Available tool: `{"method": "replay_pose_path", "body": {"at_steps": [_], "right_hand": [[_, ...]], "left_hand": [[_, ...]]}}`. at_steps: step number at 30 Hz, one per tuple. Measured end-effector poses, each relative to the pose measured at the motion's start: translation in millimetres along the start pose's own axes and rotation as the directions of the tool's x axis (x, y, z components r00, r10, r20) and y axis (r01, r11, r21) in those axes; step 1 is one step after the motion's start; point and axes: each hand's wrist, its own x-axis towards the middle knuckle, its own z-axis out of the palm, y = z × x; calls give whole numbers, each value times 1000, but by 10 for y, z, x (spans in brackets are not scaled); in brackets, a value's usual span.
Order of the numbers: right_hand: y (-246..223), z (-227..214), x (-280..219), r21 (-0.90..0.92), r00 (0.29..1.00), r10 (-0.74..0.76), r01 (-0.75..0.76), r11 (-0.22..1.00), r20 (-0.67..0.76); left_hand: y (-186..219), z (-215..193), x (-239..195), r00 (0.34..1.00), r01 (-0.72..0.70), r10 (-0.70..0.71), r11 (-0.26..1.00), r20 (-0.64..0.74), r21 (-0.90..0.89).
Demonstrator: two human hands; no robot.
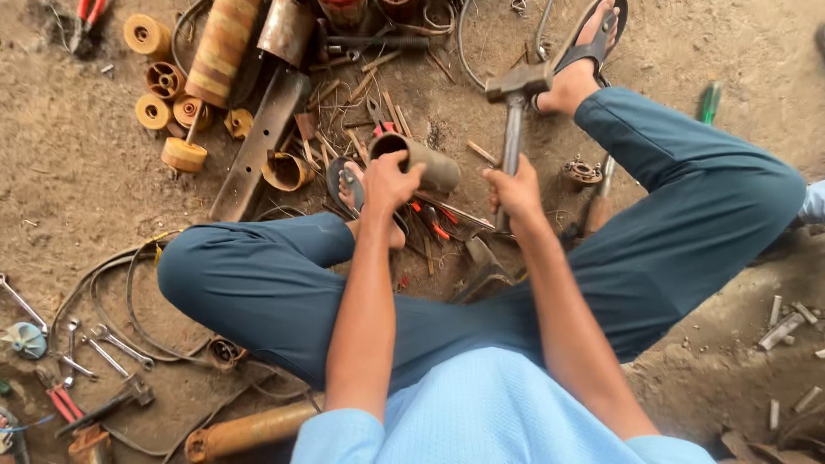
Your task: The person sits on the ground and repeatedly hammers a cylindrical metal pipe to shape or flatten it. They rotate the pipe periodically to work on different sections and inspect the interior and exterior surfaces.
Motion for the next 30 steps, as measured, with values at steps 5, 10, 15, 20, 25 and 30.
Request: {"method": "replay_pose_path", "body": {"at_steps": [5,10,15,20,25,30], "right_hand": [[-518,63,-245,-54,996,-85,86,995,23],[-911,-26,-455,-49,978,-206,206,977,9],[-1663,-338,-532,39,846,-532,533,845,-38],[-1996,-343,-389,170,743,-629,667,726,-230],[-922,599,-363,162,887,-392,436,885,-245],[599,737,-196,-276,963,252,-269,923,-95]], "left_hand": [[128,248,61,997,-2,10,996,-80,94],[-254,319,191,989,45,-47,999,-139,-17],[-428,119,331,967,202,-210,977,-142,-69],[-367,59,280,935,328,-334,942,-117,-73],[-340,144,298,940,286,-291,957,-177,-54],[-556,368,227,933,196,-197,980,-301,-31]]}}
